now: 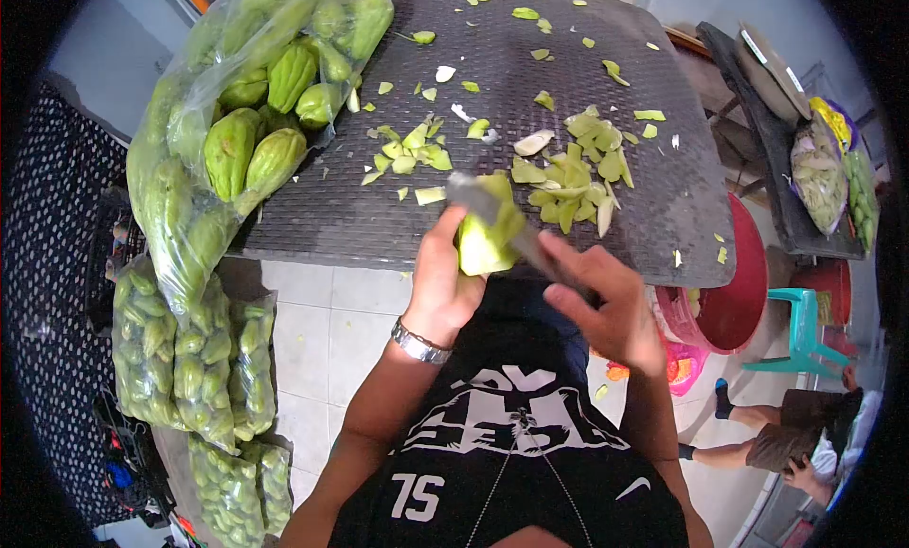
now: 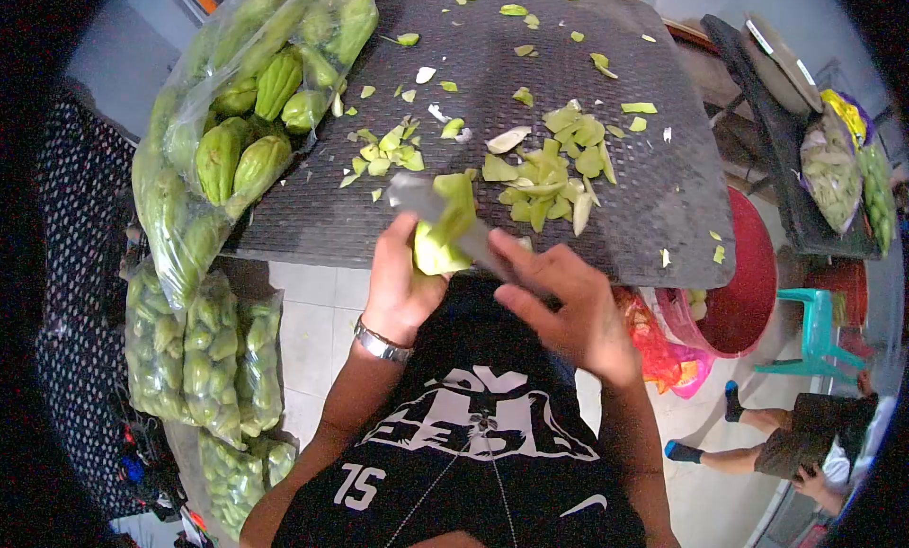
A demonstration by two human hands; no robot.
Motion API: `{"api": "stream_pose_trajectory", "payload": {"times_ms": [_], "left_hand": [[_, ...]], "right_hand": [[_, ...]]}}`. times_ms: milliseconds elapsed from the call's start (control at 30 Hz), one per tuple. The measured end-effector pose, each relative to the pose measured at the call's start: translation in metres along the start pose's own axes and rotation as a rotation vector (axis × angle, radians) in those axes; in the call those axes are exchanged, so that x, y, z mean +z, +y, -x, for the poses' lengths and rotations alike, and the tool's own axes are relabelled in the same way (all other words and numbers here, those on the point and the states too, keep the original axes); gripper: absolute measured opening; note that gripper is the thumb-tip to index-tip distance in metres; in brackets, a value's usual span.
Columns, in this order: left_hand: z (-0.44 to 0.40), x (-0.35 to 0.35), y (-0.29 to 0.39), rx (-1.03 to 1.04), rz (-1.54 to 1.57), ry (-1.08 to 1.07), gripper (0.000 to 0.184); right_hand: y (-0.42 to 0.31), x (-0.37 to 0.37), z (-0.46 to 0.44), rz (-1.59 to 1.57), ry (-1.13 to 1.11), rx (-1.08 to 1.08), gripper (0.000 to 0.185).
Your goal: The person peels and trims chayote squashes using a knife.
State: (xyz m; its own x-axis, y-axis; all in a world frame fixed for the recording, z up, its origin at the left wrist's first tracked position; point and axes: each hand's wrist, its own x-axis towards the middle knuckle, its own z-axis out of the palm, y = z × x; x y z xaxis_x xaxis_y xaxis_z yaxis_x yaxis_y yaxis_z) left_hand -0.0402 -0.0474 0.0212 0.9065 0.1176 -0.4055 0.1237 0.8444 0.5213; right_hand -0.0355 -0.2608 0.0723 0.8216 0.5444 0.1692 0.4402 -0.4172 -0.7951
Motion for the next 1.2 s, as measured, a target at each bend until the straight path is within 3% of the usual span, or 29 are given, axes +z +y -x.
{"api": "stream_pose_trajectory", "payload": {"times_ms": [100, 133, 267, 633, 833, 1033, 1133, 1200], "left_hand": [[-0.007, -0.014, -0.006, 0.006, -0.039, -0.206, 0.045], [-0.006, -0.010, -0.009, 0.027, -0.042, -0.175, 0.048], [-0.010, -0.011, -0.022, 0.137, -0.073, -0.110, 0.054], [0.000, -0.004, -0.022, 0.164, -0.070, -0.084, 0.051], [0.007, -0.005, -0.022, 0.069, -0.154, -0.046, 0.047], [0.014, 0.012, -0.007, -0.026, -0.178, -0.081, 0.044], [0.002, 0.010, -0.013, 0.031, -0.138, -0.082, 0.045], [-0.004, 0.003, -0.021, 0.114, -0.157, -0.099, 0.048]], "right_hand": [[-0.009, 0.006, 0.005, 0.116, -0.101, -0.044, 0.055], [-0.006, 0.012, 0.004, 0.176, -0.052, -0.146, 0.060], [-0.003, 0.015, 0.003, 0.288, -0.058, -0.176, 0.061], [0.005, 0.010, -0.001, 0.327, -0.047, -0.210, 0.064], [0.015, 0.002, -0.005, 0.225, 0.053, -0.196, 0.054], [0.025, -0.025, -0.004, 0.080, 0.062, 0.067, 0.048], [0.016, -0.009, 0.001, -0.031, 0.104, -0.009, 0.050], [0.007, 0.000, 0.004, 0.044, 0.013, -0.109, 0.052]]}}
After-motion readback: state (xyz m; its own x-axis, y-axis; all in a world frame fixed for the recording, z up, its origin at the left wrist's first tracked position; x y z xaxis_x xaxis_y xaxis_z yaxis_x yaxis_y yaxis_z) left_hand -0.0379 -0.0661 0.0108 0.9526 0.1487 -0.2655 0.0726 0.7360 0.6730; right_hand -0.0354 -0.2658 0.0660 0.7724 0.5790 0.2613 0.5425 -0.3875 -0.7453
